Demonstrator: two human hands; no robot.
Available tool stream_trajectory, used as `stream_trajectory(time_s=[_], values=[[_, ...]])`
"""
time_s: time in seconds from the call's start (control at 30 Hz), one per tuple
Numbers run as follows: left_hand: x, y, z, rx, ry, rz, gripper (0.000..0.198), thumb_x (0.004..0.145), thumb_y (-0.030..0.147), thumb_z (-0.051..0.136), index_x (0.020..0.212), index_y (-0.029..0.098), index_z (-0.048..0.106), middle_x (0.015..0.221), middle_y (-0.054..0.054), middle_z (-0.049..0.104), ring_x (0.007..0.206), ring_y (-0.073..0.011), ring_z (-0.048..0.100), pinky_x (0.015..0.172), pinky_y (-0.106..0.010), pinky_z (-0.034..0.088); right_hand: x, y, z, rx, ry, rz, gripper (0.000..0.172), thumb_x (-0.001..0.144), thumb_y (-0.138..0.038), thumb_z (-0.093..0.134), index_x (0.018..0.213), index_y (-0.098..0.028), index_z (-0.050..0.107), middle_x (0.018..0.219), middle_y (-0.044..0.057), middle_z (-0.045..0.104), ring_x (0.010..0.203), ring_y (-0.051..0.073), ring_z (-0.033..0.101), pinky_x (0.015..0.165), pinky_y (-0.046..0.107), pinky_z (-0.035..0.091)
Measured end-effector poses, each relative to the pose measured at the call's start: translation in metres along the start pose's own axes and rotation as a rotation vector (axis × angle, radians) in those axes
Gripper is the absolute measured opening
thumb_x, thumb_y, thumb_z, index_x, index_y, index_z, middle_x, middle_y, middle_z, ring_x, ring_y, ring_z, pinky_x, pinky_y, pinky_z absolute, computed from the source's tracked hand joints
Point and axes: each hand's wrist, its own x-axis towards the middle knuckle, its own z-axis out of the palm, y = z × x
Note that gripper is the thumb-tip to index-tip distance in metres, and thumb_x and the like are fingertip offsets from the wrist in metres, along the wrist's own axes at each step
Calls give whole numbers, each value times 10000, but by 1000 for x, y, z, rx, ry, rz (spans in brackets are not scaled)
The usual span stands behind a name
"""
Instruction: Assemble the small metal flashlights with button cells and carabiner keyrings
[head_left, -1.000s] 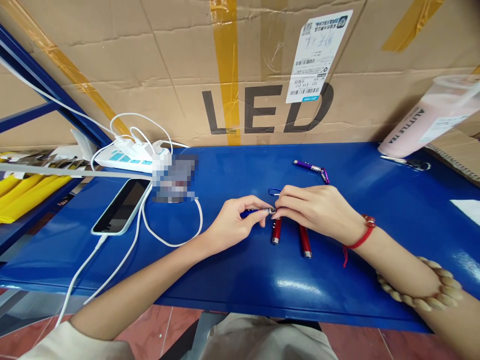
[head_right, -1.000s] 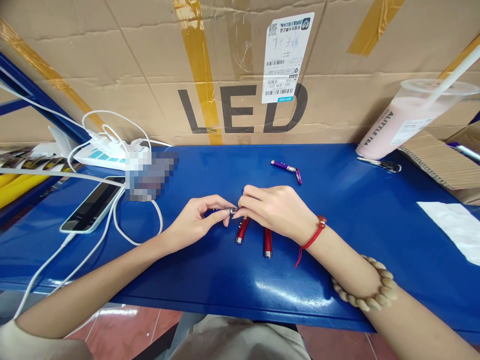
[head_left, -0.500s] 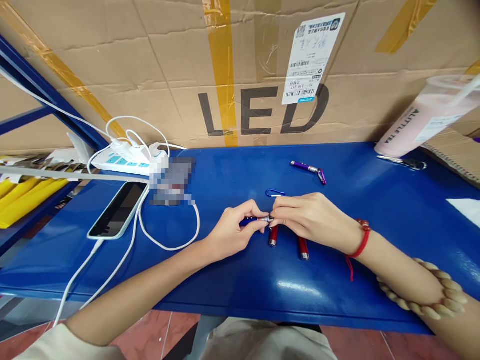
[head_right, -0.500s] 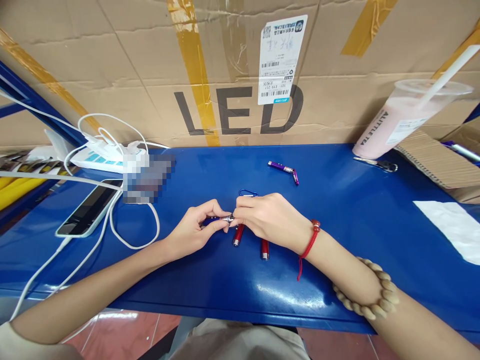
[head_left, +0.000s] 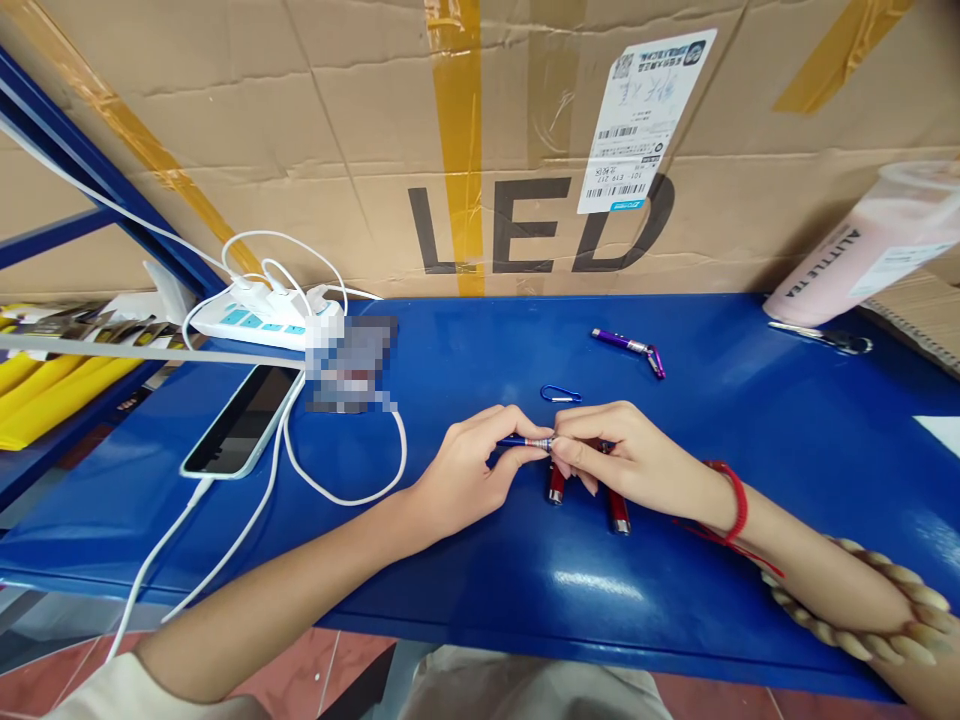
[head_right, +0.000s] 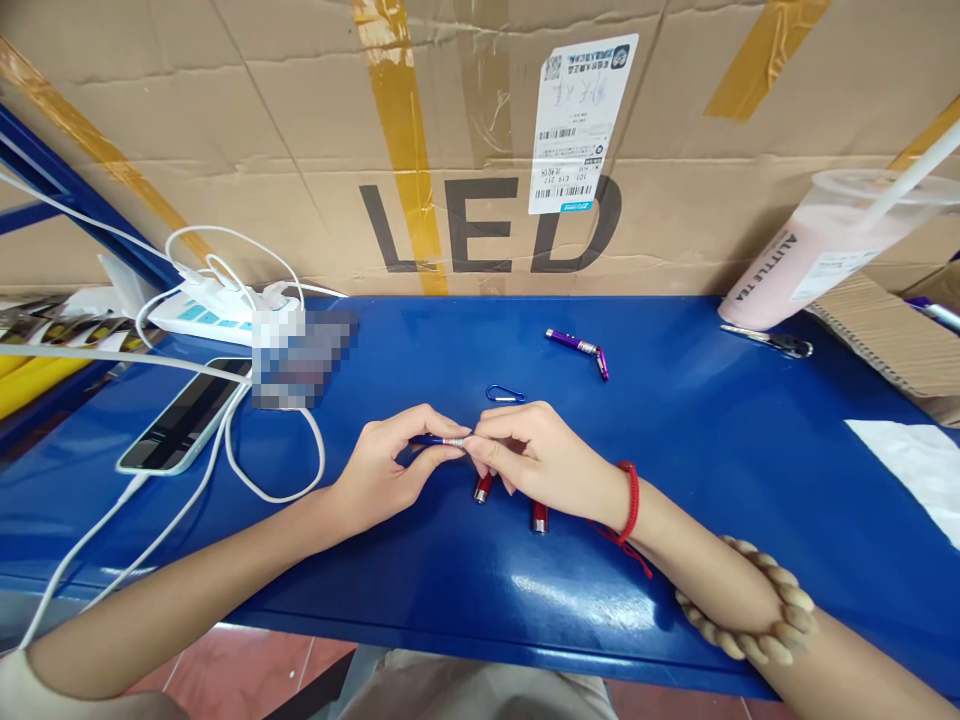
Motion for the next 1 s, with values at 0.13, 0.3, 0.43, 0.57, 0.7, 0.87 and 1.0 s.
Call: stream_trajectory(time_s=[0.13,0.3,0.43,0.57,0.7,0.87,1.0], values=[[0,-1,1,90,-24,42,252,857,103,538,1095,182,570,962,-23,688,837,-131,637,761,-222,505,2,0,1,12,24,20,366,921,-290,438,610,-147,569,508,-24,509,465,73,484,507,183,396],[-1,-5,3,202,-35,167,241,907,124,452,1102,146,593,794,-36,676,705,-147,578,715,-268,497,2,1,1,-76,38,35,381,926,-299,425,608,-149,570,548,-13,535,471,71,470,506,185,381],[0,-5,3,177,-56,102,187,891,117,470,999,133,622,803,-44,682,741,-152,605,738,-256,494,0,3,2,-190,26,45,389,937,-328,408,631,-160,581,587,-7,567,510,79,507,553,193,387],[2,-4,2,119,-100,-9,162,880,121,463,887,158,620,849,-39,688,782,-152,631,753,-240,490,-1,5,1,-363,24,29,413,949,-356,382,654,-175,606,646,6,609,591,98,561,592,201,386],[4,-3,2,69,-75,-96,175,886,155,441,898,162,615,828,-34,675,735,-141,625,723,-226,483,-3,6,-3,-489,120,-7,389,938,-384,410,692,-180,633,659,8,615,579,101,562,553,206,371],[6,-1,-1,48,-73,-190,180,894,175,430,911,163,609,728,-4,633,652,-119,579,654,-206,466,-4,7,-7,-457,307,-70,254,891,-393,513,822,-192,654,706,2,624,518,76,519,528,203,391],[7,2,-1,24,-69,-222,183,900,191,429,893,155,608,695,5,605,641,-112,556,646,-198,447,-4,8,-8,-450,317,-130,198,877,-356,548,904,-195,660,788,14,633,539,71,533,538,200,418]])
